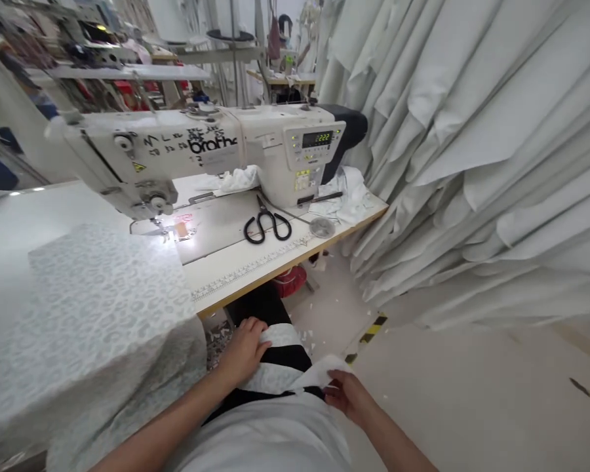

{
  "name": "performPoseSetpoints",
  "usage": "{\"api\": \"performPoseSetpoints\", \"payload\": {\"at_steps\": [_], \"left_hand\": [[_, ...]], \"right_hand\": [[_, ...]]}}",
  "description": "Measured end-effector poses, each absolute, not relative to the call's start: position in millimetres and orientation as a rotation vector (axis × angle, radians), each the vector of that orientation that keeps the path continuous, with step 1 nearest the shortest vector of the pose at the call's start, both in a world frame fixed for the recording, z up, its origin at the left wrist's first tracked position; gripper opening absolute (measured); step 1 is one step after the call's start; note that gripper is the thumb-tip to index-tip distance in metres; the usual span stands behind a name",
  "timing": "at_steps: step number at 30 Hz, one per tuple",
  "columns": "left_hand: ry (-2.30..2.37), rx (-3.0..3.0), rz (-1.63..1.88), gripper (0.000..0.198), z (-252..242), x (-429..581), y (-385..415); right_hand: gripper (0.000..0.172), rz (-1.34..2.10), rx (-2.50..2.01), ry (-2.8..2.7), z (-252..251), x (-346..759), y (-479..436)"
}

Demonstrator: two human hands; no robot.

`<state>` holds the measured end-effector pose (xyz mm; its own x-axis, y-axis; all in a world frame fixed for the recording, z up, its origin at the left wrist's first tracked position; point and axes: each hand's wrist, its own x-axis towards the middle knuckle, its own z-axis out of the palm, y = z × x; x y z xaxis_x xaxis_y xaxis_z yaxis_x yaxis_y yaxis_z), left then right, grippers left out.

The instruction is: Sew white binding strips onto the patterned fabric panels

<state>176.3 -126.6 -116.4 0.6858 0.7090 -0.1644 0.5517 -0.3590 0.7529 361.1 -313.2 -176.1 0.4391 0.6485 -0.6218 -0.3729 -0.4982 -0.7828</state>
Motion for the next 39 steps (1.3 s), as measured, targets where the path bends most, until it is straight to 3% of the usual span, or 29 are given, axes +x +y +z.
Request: {"api": "performPoseSetpoints", "payload": {"at_steps": [2, 6, 10, 14, 15, 19, 20, 23, 26, 27, 30, 33, 36, 39], "left_hand": [[0.984, 2.081, 0.205, 0.005, -122.4, 169.1, -125.2], [1.033, 2.058, 0.139, 0.009, -128.8, 144.0, -115.0], [1.077, 2.014, 0.112, 0.013, -144.4, 120.0, -104.7], [1.124, 2.013, 0.147, 0.008, -143.8, 117.3, -108.7], [1.141, 2.023, 0.179, 0.012, -137.6, 121.4, -112.8], [1.004, 2.044, 0.387, 0.061, -93.6, 152.6, -131.7], [0.945, 1.991, 0.424, 0.06, -80.2, 160.8, -134.0], [0.833, 1.748, 0.499, 0.025, -40.3, 172.2, -129.7], [0.813, 1.523, 0.627, 0.024, -1.9, 157.0, -110.9], [0.842, 1.443, 0.678, 0.025, 9.8, 147.5, -102.3], [0.991, 1.288, 0.802, 0.029, 35.0, 114.5, -69.5], [1.173, 1.413, 0.824, 0.035, 39.3, 84.9, -29.4], [1.306, 1.603, 0.772, 0.031, 29.1, 65.5, 7.8], [1.394, 1.748, 0.742, 0.02, 19.5, 57.8, 34.8]], "right_hand": [[0.016, 1.14, -1.772, -0.295, -184.1, 375.6, -308.2], [0.03, 0.918, -1.816, -0.617, -182.5, 383.2, -276.7], [0.039, 0.921, -1.674, -1.09, -172.9, 367.2, -237.3], [0.024, 0.84, -1.632, -1.359, -159.2, 360.3, -205.8], [0.021, 0.819, -1.634, -1.408, -151.6, 361.0, -199.1], [0.008, 0.834, -1.544, -1.661, -93.7, 359.9, -172.5], [0.004, 0.851, -1.498, -1.726, -73.7, 357.2, -165.5], [0.001, 0.838, -1.39, -1.794, -16.3, 341.9, -145.8], [0.032, 1.074, -1.186, -1.598, 13.2, 315.1, -133.5], [0.037, 1.222, -1.108, -1.546, 14.0, 303.2, -132.4], [0.03, 1.666, -1.003, -1.426, -4.2, 261.9, -141.2], [0.036, 1.923, -1.026, -1.128, -33.3, 226.5, -162.5], [0.033, 1.911, -1.093, -1.07, -55.0, 210.8, -179.0], [0.023, 1.632, -1.17, -1.289, -68.2, 211.5, -176.3]]}}
